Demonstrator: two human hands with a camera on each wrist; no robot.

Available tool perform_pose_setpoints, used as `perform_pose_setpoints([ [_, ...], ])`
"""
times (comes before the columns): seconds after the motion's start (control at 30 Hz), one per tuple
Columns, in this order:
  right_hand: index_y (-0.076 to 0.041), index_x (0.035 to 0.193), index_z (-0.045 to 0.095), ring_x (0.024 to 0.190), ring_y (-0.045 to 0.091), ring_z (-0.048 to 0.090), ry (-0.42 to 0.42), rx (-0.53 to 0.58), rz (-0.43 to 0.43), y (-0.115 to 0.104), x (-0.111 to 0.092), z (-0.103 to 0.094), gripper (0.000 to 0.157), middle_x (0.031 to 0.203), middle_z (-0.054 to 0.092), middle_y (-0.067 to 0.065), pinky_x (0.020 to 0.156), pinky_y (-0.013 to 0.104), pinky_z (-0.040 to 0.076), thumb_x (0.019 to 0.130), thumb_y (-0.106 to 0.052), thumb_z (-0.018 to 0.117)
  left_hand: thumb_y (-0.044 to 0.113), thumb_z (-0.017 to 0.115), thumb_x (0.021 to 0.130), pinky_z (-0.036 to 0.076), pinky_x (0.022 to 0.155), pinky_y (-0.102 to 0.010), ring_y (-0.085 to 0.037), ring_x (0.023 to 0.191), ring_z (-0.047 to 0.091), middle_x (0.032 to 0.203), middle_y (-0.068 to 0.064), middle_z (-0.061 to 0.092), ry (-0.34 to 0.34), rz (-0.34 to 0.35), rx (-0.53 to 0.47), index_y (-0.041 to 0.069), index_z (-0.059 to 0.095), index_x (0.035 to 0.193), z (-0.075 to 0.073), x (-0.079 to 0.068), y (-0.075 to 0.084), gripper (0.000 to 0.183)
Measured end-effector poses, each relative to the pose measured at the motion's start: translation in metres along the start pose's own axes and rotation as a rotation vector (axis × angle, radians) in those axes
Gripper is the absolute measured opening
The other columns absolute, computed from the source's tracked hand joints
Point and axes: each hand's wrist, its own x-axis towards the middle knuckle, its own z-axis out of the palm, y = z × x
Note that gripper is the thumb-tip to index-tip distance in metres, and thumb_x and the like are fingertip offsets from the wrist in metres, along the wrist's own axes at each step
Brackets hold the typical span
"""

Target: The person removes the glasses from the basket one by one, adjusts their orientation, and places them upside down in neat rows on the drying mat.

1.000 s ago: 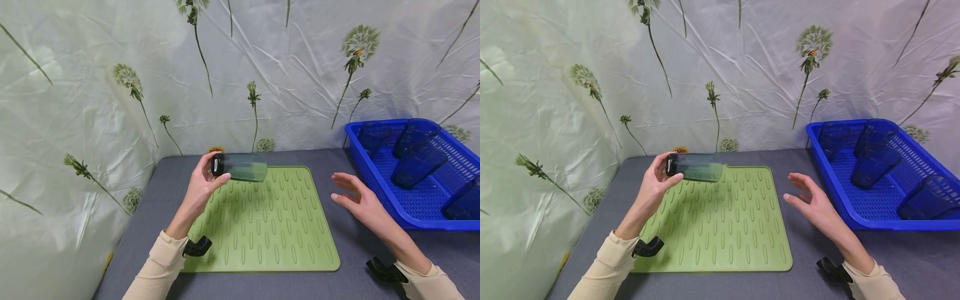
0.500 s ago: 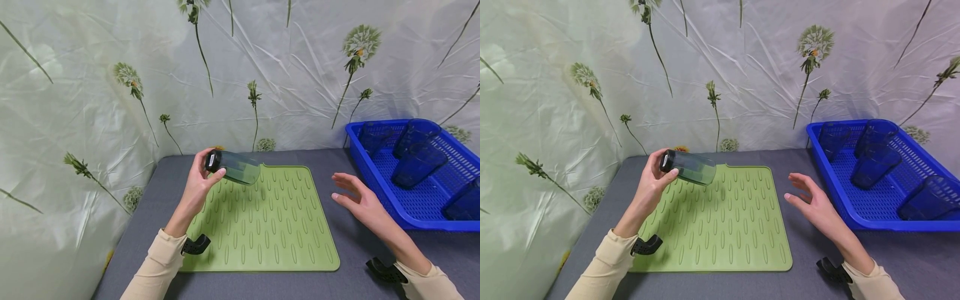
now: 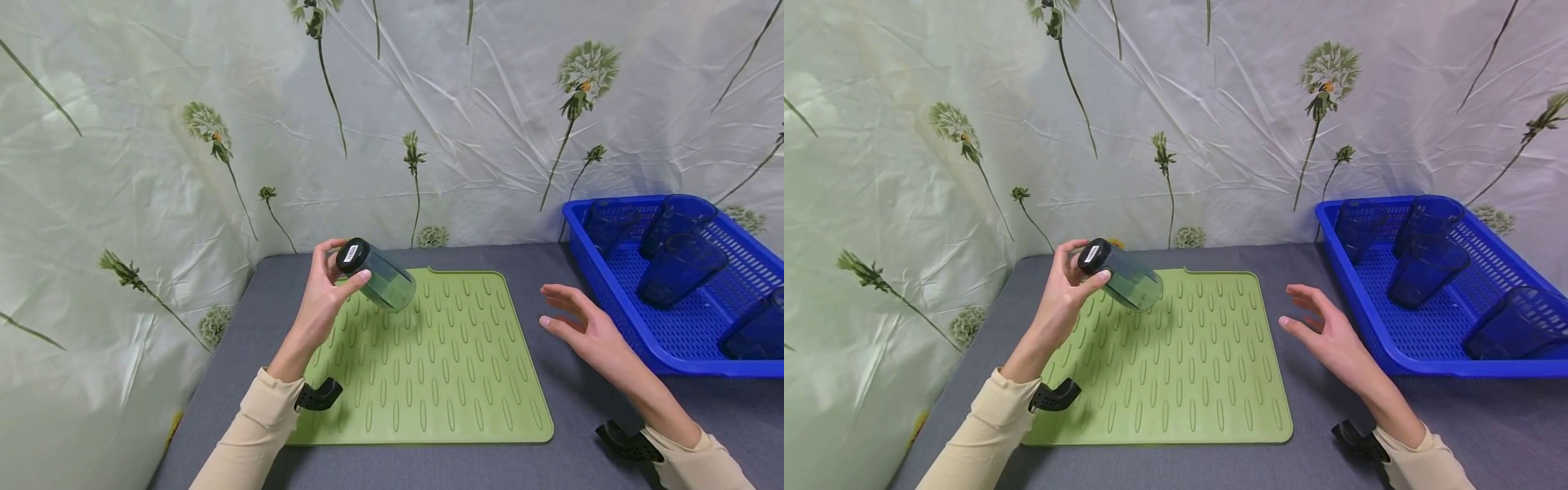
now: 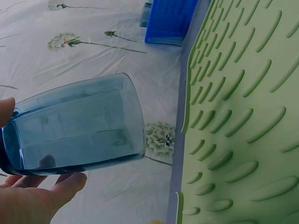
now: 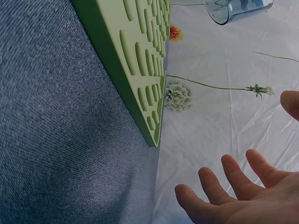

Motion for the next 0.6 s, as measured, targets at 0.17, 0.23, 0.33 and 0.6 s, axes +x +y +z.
perform_pose_setpoints([
  [0.17, -0.007, 0.145, 0.04, 0.13, 0.014, 0.042, 0.002, -0.009, -0.003, 0.001, 0.0, -0.001, 0.052, 0.145, 0.043, 0.015, 0.091, 0.007, 0.041, 0.099, -0.018, 0.061, 0.009, 0.074, 0.084, 0.046, 0.094, -0.042, -0.023, 0.11, 0.052, 0.124, -0.01, 0.061, 0.044, -0.003, 0.004, 0.011, 0.032, 0.141, -0.002, 0.003, -0.002, 0.071],
  [0.23, -0.006, 0.145, 0.04, 0.129, 0.013, 0.043, 0.004, -0.015, -0.002, 0.001, 0.0, -0.001, 0.052, 0.144, 0.043, 0.015, 0.091, 0.008, 0.041, 0.099, -0.018, 0.061, 0.01, 0.076, 0.083, 0.046, 0.093, -0.04, -0.023, 0.109, 0.052, 0.123, -0.009, 0.062, 0.057, -0.005, 0.012, 0.011, 0.034, 0.141, -0.003, 0.004, -0.003, 0.071],
  [0.33, -0.005, 0.144, 0.04, 0.13, 0.021, 0.042, 0.005, -0.011, -0.001, 0.001, 0.0, 0.0, 0.051, 0.144, 0.043, 0.015, 0.091, 0.008, 0.041, 0.099, -0.017, 0.061, 0.013, 0.077, 0.083, 0.048, 0.091, -0.039, -0.022, 0.109, 0.053, 0.122, -0.008, 0.062, 0.065, -0.014, 0.053, 0.011, 0.04, 0.14, -0.005, 0.004, -0.004, 0.068],
  [0.6, -0.007, 0.145, 0.04, 0.131, 0.036, 0.039, -0.004, 0.005, 0.008, 0.0, 0.001, 0.001, 0.052, 0.145, 0.042, 0.015, 0.092, 0.008, 0.04, 0.098, -0.016, 0.062, 0.021, 0.081, 0.081, 0.049, 0.089, -0.04, -0.021, 0.111, 0.053, 0.12, -0.009, 0.059, 0.089, -0.037, 0.146, 0.014, 0.052, 0.137, -0.012, 0.007, -0.008, 0.062],
])
